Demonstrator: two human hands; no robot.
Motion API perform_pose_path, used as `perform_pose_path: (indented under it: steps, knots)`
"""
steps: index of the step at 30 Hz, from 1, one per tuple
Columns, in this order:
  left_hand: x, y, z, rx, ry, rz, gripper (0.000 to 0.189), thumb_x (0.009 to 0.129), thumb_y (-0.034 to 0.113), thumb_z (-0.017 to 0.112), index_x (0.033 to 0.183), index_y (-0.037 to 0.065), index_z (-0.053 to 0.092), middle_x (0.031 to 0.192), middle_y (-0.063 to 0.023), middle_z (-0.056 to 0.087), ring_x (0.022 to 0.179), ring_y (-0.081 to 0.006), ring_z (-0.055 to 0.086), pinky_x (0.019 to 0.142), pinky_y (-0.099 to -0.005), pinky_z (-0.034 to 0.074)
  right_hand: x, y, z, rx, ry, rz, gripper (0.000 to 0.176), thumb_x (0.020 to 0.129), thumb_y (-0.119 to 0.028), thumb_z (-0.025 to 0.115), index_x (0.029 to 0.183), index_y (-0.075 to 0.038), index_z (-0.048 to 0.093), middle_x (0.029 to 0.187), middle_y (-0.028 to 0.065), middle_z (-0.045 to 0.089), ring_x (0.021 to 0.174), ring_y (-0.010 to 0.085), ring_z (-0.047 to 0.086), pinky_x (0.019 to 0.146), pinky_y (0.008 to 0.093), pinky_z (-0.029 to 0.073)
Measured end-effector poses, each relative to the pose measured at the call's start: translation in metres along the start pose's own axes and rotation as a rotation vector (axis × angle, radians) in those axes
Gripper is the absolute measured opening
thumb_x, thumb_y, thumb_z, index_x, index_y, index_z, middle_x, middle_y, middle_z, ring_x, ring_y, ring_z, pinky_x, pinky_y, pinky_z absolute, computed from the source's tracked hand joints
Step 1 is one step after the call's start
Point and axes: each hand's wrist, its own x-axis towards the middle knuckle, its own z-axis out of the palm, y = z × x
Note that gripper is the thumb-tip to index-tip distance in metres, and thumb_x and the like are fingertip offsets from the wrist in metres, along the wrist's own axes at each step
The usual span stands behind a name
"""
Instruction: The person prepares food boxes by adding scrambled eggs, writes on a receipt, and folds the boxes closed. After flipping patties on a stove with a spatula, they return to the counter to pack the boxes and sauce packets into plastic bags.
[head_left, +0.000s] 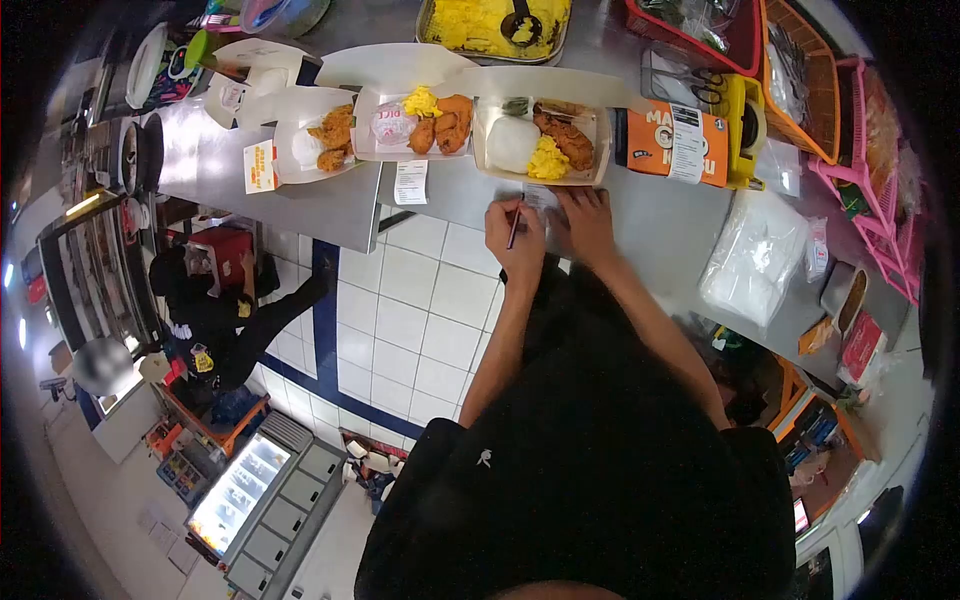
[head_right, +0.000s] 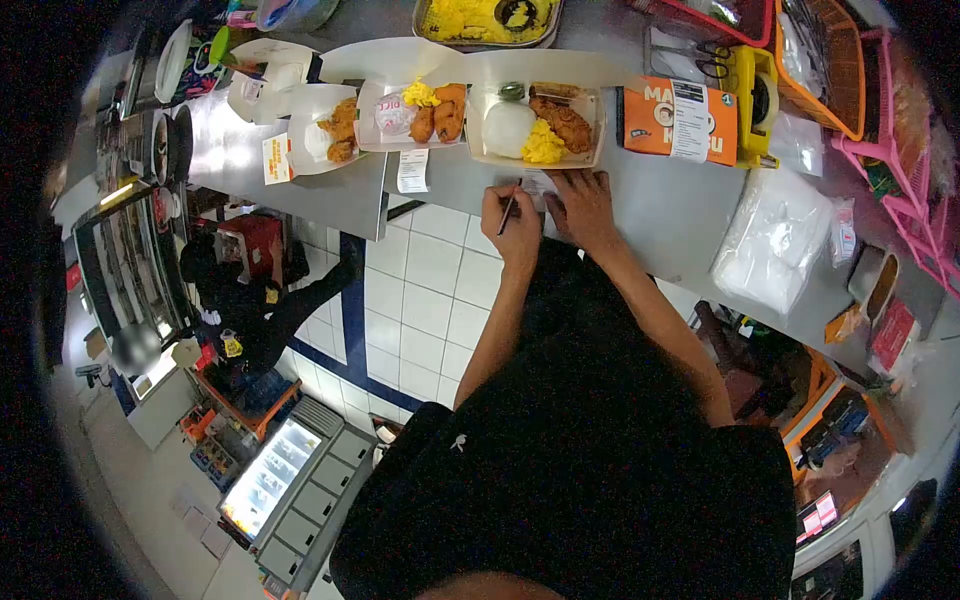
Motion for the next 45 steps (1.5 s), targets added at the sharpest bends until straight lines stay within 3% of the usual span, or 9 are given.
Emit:
perform_pose_path:
  steps: [5, 15, 18, 20, 23, 30, 39, 40, 45]
  knots:
    - [-0.009, 0.01, 0.0, 0.05, -0.088, 0.161, 0.011, 0.079, -0.002, 0.064, 0.083, 0.0, 0.054, 0.077, -0.0138, 0.056, 0.07, -0.0292, 0.058, 0.064, -0.037, 0.048, 0.001, -0.002, -0.002, 0.018, 0.014, -0.002, 0.044, 0.087, -0.024, 0.062, 0.129, -0.01, 0.057, 0.119, 0.0127, 0.058, 0.113, 0.0305, 0.052, 0.091, 0.0457, 0.038]
    - [-0.008, 0.001, 0.0, 0.012, -0.073, 0.11, 0.01, 0.079, -0.003, 0.062, 0.084, 0.001, 0.054, 0.079, -0.0144, 0.056, 0.07, -0.0296, 0.057, 0.063, -0.0366, 0.048, 0.0, 0.0, 0.001, -0.026, 0.007, -0.007, 0.046, 0.087, -0.024, 0.061, 0.13, -0.01, 0.056, 0.119, 0.0141, 0.058, 0.112, 0.0312, 0.052, 0.091, 0.0462, 0.038]
    - [-0.009, -0.003, 0.002, 0.056, -0.049, 0.179, 0.009, 0.083, 0.0, 0.064, 0.084, 0.001, 0.054, 0.075, -0.0113, 0.059, 0.066, -0.0199, 0.06, 0.062, -0.0303, 0.049, -0.001, 0.001, -0.001, -0.015, 0.006, -0.013, 0.046, 0.087, -0.025, 0.061, 0.13, -0.01, 0.056, 0.118, 0.0145, 0.059, 0.112, 0.0311, 0.052, 0.092, 0.046, 0.038]
    - [-0.007, -0.003, -0.003, 0.055, -0.027, 0.069, 0.01, 0.083, 0.001, 0.065, 0.084, 0.001, 0.054, 0.076, -0.0123, 0.059, 0.067, -0.022, 0.06, 0.062, -0.0311, 0.049, -0.001, 0.0, 0.0, -0.03, -0.011, 0.001, 0.047, 0.086, -0.024, 0.061, 0.131, -0.01, 0.056, 0.119, 0.0147, 0.059, 0.112, 0.031, 0.052, 0.092, 0.0462, 0.038]
    - [-0.014, 0.004, -0.002, 0.058, -0.076, 0.204, 0.01, 0.083, 0.002, 0.065, 0.084, 0.001, 0.055, 0.076, -0.0131, 0.059, 0.066, -0.0238, 0.06, 0.061, -0.0317, 0.048, -0.001, -0.001, -0.002, -0.01, -0.011, 0.008, 0.048, 0.086, -0.024, 0.061, 0.131, -0.01, 0.055, 0.118, 0.015, 0.059, 0.112, 0.0308, 0.052, 0.092, 0.0466, 0.037]
    - [-0.01, 0.009, -0.008, 0.053, -0.112, 0.126, 0.012, 0.078, -0.002, 0.063, 0.083, 0.001, 0.053, 0.08, -0.0151, 0.056, 0.073, -0.0326, 0.058, 0.066, -0.0382, 0.048, -0.002, -0.001, 0.0, -0.02, 0.031, 0.003, 0.044, 0.083, -0.025, 0.065, 0.124, -0.011, 0.059, 0.117, 0.012, 0.06, 0.111, 0.0301, 0.053, 0.093, 0.0462, 0.037]
    - [-0.012, 0.0, -0.014, 0.042, -0.043, 0.022, 0.008, 0.081, 0.0, 0.063, 0.084, 0.0, 0.055, 0.078, -0.0141, 0.057, 0.07, -0.0274, 0.058, 0.064, -0.0359, 0.048, -0.002, -0.001, 0.001, -0.02, 0.049, 0.015, 0.041, 0.085, -0.027, 0.065, 0.124, -0.014, 0.061, 0.113, 0.0099, 0.06, 0.109, 0.0284, 0.054, 0.092, 0.0453, 0.037]
    - [-0.015, 0.0, -0.016, 0.029, -0.057, 0.104, 0.009, 0.086, 0.001, 0.063, 0.085, 0.0, 0.055, 0.078, -0.0114, 0.058, 0.064, -0.0198, 0.059, 0.061, -0.0301, 0.049, -0.003, -0.002, 0.002, -0.024, 0.053, 0.014, 0.04, 0.085, -0.027, 0.065, 0.123, -0.016, 0.062, 0.112, 0.0094, 0.061, 0.109, 0.0282, 0.054, 0.092, 0.0452, 0.037]
    - [-0.023, 0.005, -0.014, 0.086, -0.148, 0.18, 0.011, 0.084, 0.0, 0.065, 0.086, 0.0, 0.055, 0.079, -0.0114, 0.058, 0.061, -0.018, 0.059, 0.058, -0.0294, 0.049, -0.005, 0.002, 0.003, -0.015, 0.074, -0.029, 0.037, 0.086, -0.027, 0.064, 0.123, -0.024, 0.064, 0.11, 0.0089, 0.061, 0.107, 0.0277, 0.055, 0.091, 0.0447, 0.037]
